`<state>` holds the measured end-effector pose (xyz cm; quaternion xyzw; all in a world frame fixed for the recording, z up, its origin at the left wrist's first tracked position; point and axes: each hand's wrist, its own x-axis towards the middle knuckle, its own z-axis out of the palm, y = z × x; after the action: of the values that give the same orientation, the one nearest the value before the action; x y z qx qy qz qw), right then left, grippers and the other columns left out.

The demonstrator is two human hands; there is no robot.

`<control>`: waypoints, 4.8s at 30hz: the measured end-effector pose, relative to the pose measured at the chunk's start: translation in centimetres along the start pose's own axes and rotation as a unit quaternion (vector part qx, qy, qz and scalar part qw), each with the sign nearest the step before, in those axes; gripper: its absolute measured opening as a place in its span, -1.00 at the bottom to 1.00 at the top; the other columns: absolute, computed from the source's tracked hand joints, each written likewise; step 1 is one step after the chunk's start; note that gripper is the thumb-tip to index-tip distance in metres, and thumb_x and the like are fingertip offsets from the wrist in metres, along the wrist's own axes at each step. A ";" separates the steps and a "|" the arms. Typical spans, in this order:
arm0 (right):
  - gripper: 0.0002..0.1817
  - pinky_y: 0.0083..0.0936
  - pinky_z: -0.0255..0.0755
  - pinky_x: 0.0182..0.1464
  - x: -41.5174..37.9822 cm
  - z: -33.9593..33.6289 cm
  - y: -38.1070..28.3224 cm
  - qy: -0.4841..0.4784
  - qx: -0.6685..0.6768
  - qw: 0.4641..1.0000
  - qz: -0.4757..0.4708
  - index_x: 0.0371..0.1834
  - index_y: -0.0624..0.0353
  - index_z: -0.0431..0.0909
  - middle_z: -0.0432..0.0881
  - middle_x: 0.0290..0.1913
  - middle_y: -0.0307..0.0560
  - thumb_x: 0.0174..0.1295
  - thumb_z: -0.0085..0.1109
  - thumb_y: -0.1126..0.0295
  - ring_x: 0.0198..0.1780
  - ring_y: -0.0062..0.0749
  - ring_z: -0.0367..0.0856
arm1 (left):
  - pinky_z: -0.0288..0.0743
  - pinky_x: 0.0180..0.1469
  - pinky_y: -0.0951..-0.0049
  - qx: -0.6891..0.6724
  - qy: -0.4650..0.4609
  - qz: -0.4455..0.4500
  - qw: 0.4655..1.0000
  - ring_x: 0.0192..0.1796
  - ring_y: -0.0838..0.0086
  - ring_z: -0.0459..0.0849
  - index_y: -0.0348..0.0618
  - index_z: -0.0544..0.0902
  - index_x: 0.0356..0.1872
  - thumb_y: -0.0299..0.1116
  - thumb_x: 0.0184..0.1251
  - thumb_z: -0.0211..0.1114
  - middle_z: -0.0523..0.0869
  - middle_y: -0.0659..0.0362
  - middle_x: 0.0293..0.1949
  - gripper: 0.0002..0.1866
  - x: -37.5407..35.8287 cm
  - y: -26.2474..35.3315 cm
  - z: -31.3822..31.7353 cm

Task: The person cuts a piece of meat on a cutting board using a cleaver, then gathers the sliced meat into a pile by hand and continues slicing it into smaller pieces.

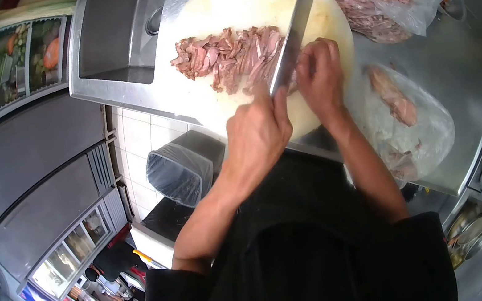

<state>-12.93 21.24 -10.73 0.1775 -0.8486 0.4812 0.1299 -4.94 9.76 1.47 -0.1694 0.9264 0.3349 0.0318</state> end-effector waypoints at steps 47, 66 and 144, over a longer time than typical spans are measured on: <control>-0.63 -0.39 0.56 -0.05 3.0 -1.6 -1.6 -0.198 0.049 0.979 0.013 -0.06 0.25 0.61 0.65 -0.07 0.00 -0.02 0.27 0.61 -0.18 -0.23 0.65 | 0.40 -0.63 0.33 -0.245 0.052 -0.164 0.954 -0.70 0.46 0.55 -0.44 0.64 -0.28 -0.10 0.63 0.15 0.55 0.14 -0.67 -0.52 0.4 -7.8 -10.0; 0.04 0.49 -0.17 0.51 -0.6 8.6 -8.2 -0.108 -0.210 0.970 0.062 0.53 0.29 0.25 0.10 0.59 0.40 0.16 0.35 -0.24 0.59 0.57 -0.09 | 0.27 -0.71 0.48 -0.349 0.068 -0.267 0.896 -0.79 0.55 0.42 -0.42 0.59 -0.26 -0.06 0.65 0.14 0.45 0.23 -0.74 -0.50 -6.9 -17.6 -11.4; -0.65 -0.24 0.63 0.09 -0.5 -2.3 0.1 -0.098 0.077 0.992 0.005 -0.13 0.26 0.66 0.69 0.01 0.07 -0.06 0.39 0.53 0.05 0.00 0.69 | 0.57 -0.31 -0.16 0.033 0.017 0.085 0.996 -0.40 -0.28 0.70 -0.40 0.66 -0.23 -0.26 0.50 0.24 0.66 -0.32 -0.53 -0.69 4.8 -2.5 4.7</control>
<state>-12.41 23.35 -9.86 0.2290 -0.8186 0.5259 0.0293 -8.90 9.57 -4.51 -0.0942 0.9483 0.3029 -0.0072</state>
